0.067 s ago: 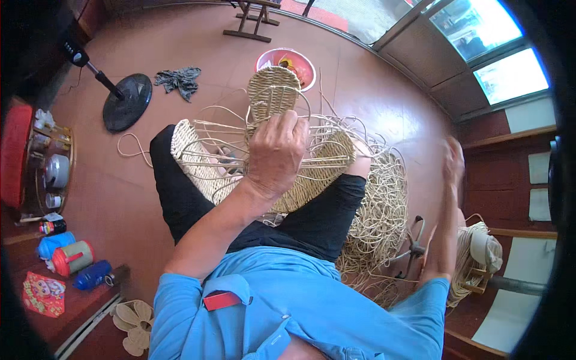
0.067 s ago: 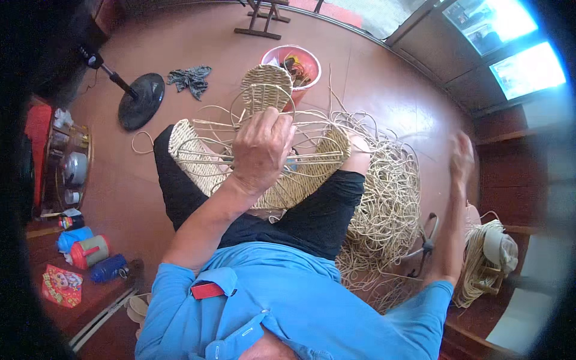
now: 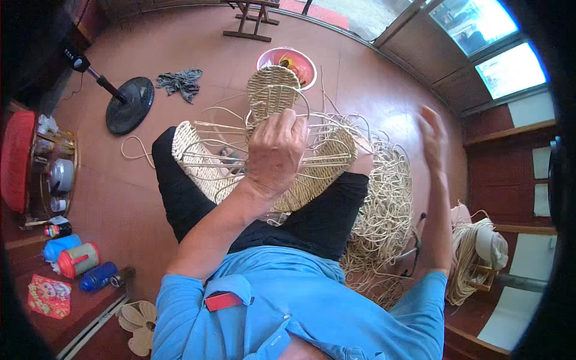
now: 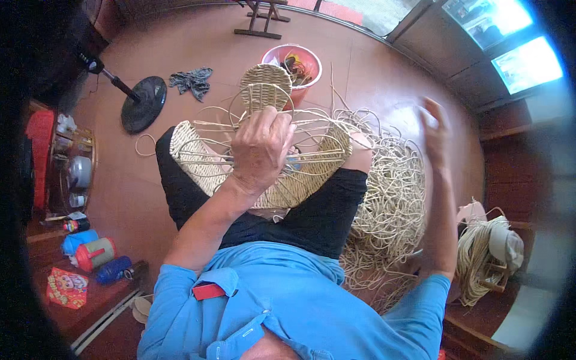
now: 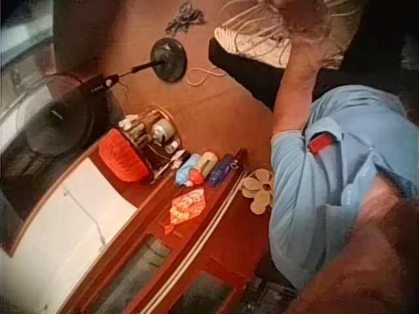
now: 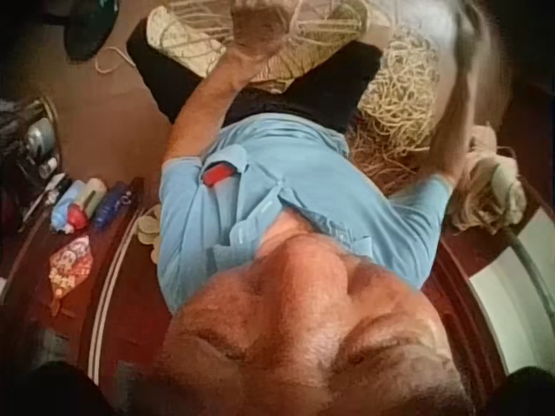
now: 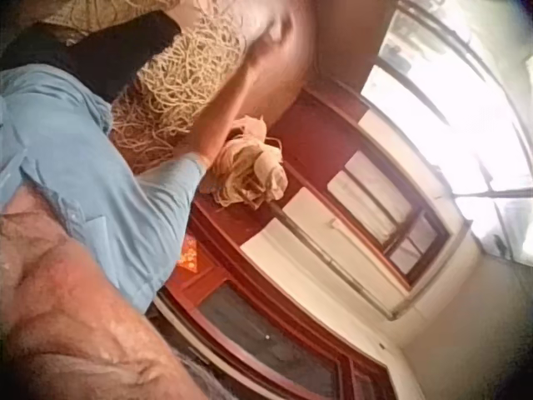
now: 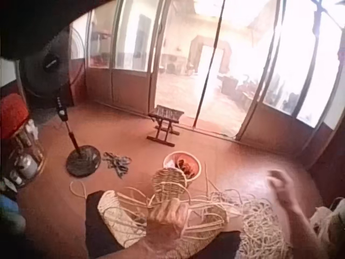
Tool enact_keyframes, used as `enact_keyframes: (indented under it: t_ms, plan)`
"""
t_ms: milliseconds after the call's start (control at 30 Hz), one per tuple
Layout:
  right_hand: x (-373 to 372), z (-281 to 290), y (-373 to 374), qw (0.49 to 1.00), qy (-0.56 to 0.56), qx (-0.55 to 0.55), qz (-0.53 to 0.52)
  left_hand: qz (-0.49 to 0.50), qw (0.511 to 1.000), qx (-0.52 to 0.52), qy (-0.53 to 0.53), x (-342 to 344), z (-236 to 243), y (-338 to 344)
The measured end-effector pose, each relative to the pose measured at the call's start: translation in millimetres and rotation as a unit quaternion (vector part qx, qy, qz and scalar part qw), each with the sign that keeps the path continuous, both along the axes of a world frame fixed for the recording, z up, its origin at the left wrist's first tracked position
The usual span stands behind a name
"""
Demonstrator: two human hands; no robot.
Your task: The person is weaving a heart-shaped straw fan while sitting on the floor.
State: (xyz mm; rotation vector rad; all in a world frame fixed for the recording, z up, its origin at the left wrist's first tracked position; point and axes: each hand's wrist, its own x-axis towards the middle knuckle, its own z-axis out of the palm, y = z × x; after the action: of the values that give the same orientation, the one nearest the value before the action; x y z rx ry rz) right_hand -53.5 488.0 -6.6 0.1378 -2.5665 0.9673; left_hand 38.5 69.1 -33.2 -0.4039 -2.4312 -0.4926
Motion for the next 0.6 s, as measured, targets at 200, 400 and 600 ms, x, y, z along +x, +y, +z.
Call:
enact_keyframes:
  t_ms: [200,400,600]
  plan:
    - [31,27,-222,0.943,-0.037,0.155,0.292,0.015,1.000,0.014,0.010,-5,0,8]
    - [18,-6,-195,0.940,-0.026,0.176,0.290,0.009,1.000,0.000,0.013,-3,-4,6]
    - [21,-73,185,0.960,-0.062,-0.273,-0.014,0.014,1.000,0.003,0.003,1,-1,3]
